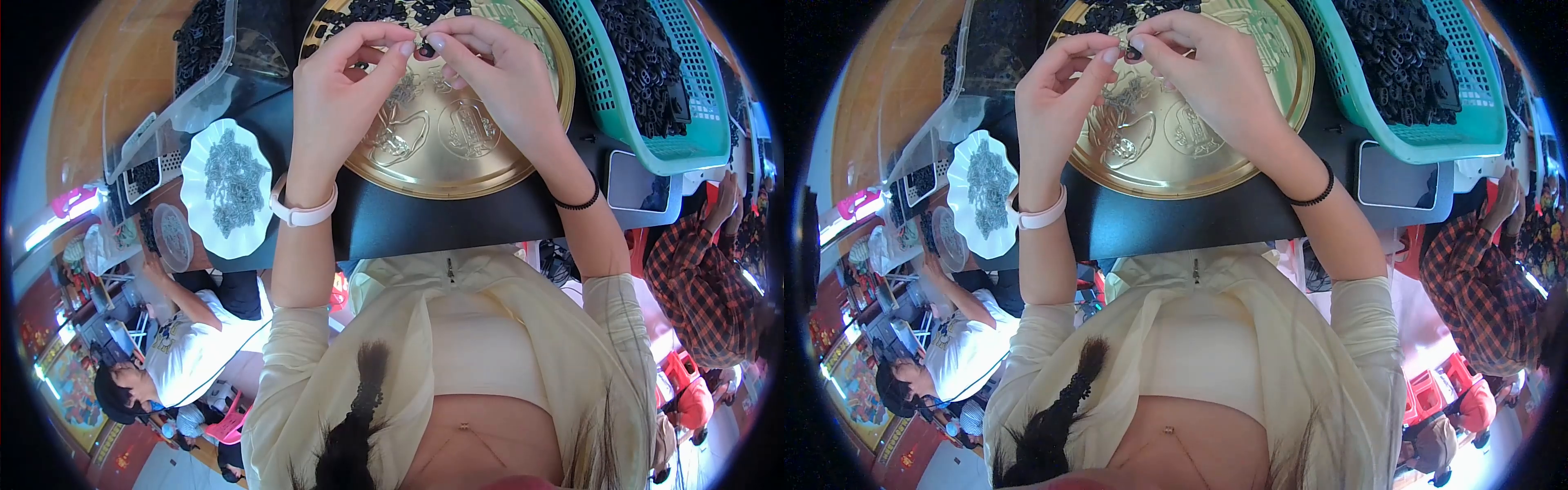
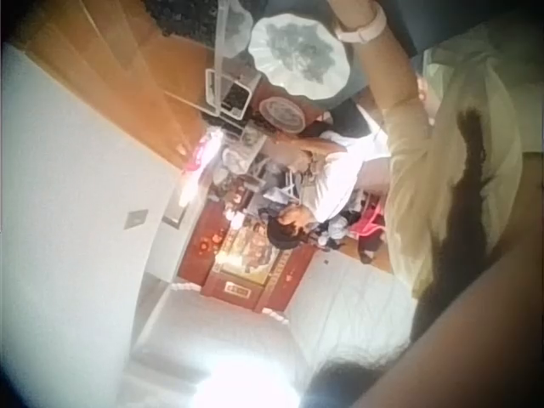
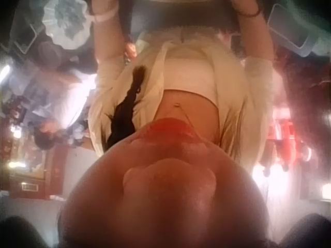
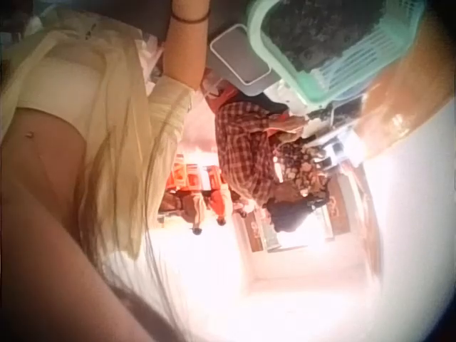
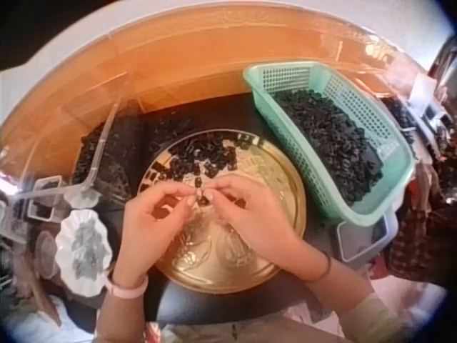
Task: The person repeatedly picks up small plastic cord lock components from a round tray and presses the pieces together by hand to assemble them.
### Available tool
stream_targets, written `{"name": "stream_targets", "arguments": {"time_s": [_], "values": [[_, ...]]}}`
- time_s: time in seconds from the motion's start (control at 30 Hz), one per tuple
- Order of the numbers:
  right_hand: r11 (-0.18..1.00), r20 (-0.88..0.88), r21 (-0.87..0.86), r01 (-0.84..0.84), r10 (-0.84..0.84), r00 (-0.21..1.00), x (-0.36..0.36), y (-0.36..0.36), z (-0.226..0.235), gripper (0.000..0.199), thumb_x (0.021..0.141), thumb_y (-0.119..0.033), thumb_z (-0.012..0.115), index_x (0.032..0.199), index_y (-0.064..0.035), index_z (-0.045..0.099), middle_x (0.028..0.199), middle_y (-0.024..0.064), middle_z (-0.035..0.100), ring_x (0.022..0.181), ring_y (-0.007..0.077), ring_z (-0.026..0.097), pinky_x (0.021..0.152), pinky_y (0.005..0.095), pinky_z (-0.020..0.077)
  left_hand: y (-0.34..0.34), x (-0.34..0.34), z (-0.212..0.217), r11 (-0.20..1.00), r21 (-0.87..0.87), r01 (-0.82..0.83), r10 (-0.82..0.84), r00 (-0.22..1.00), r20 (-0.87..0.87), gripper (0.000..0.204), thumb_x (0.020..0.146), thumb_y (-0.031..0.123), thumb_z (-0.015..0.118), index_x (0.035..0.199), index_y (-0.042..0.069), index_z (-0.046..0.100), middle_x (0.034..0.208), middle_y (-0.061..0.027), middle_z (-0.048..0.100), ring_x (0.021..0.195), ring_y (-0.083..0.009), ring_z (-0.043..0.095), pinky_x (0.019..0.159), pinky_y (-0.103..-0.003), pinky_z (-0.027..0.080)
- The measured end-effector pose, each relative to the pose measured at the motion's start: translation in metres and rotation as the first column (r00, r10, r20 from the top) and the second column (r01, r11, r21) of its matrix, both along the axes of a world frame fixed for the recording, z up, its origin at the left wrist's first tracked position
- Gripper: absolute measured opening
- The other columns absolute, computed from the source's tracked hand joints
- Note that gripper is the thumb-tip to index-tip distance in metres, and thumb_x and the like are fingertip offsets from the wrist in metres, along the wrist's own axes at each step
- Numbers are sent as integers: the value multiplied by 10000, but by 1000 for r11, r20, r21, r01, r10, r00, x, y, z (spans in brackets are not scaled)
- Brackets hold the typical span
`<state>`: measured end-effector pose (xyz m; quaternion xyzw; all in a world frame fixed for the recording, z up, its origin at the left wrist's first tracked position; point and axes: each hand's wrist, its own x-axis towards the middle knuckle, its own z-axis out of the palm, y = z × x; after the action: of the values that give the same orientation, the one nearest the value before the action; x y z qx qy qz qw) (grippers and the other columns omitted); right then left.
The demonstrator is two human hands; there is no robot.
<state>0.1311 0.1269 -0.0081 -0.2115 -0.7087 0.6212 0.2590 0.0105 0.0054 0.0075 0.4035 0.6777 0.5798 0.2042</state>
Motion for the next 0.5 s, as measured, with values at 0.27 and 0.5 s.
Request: {"name": "stream_targets", "arguments": {"time_s": [0.27, 0.5], "values": [[968, 32, 196, 155, -164, 986, 1, -21, 16, 219, 897, -137, 580, 1086, -28, 568, 901, 34, 659, 759, 85, 628, 654, 191, 489, 4, 9, -5, 999, 31, -44, 47, 993, -104, 116, 801, 71, 664, 912, 36, 662, 853, -31, 668, 703, -76, 619, 581, -191, 494], [971, -97, -98, 218, -227, 969, -3, -21, -2, 229, 906, -112, 565, 1083, -28, 446, 890, 93, 645, 764, 121, 638, 684, 210, 503, 8, 15, 0, 995, 91, -28, 61, 924, -379, 96, 790, 58, 665, 885, 47, 661, 842, -39, 670, 695, -127, 642, 584, -218, 534]]}}
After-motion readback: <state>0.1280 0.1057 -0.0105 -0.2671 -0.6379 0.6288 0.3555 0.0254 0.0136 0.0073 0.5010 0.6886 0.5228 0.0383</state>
